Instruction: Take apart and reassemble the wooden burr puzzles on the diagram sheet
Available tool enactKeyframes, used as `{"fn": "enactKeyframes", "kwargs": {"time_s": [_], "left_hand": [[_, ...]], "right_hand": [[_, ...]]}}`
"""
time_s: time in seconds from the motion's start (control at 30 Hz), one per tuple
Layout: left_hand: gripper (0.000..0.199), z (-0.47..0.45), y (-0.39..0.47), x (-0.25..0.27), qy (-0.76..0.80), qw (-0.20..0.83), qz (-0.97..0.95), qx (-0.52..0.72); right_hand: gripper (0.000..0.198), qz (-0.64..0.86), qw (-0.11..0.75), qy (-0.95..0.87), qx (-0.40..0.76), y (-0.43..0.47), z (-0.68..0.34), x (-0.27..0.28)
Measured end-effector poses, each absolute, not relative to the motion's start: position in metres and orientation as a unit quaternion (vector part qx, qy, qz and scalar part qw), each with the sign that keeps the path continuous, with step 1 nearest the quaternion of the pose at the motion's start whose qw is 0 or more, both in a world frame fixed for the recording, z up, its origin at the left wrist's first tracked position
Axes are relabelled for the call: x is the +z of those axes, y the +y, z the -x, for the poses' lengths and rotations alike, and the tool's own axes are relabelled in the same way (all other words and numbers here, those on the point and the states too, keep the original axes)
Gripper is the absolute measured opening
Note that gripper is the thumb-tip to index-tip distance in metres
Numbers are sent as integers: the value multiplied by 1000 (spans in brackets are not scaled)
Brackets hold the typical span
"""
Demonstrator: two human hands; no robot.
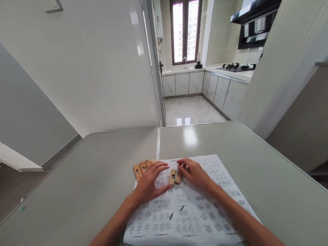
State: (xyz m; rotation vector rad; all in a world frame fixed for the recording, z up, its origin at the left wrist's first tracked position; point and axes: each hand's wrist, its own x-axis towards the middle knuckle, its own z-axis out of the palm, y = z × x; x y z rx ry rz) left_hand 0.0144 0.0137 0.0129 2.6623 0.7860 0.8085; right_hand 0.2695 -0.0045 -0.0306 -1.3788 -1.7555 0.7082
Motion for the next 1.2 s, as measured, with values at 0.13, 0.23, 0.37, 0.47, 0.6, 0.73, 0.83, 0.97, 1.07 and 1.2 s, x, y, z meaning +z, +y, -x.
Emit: {"fn": "enactKeyframes", "kwargs": {"time_s": [0.13,0.23,0.37,0.47,0.6,0.73,0.83,0.97,1.07,1.2], "left_hand": [[68,-19,12,4,257,121,-926,247],[78,-19,15,-2,271,127,-924,238],[84,-19,18,-4,296,135,-917,231],[85,-20,18,-4,300,140,-915,232],[86,-22,18,-6,319,131,-908,236],[83,-22,16,-7,354,122,-895,242],[72,-23,14,-5,332,141,-900,246],[66,-24,12,-1,307,169,-903,249],[63,-24,12,0,304,163,-903,258],[80,-24,11,-1,337,90,-893,284]], "right_hand": [[35,554,399,-684,258,-3,-269,-32],[34,542,401,-677,295,-4,-268,-32],[29,513,413,-669,345,-9,-262,-29],[25,488,412,-674,372,-13,-258,-25],[22,455,418,-673,406,-15,-253,-21],[23,429,424,-673,427,-15,-250,-23],[25,426,429,-672,427,-14,-250,-25],[27,430,425,-677,420,-15,-249,-25],[27,434,421,-676,421,-15,-248,-24],[25,439,427,-668,423,-15,-248,-27]]}}
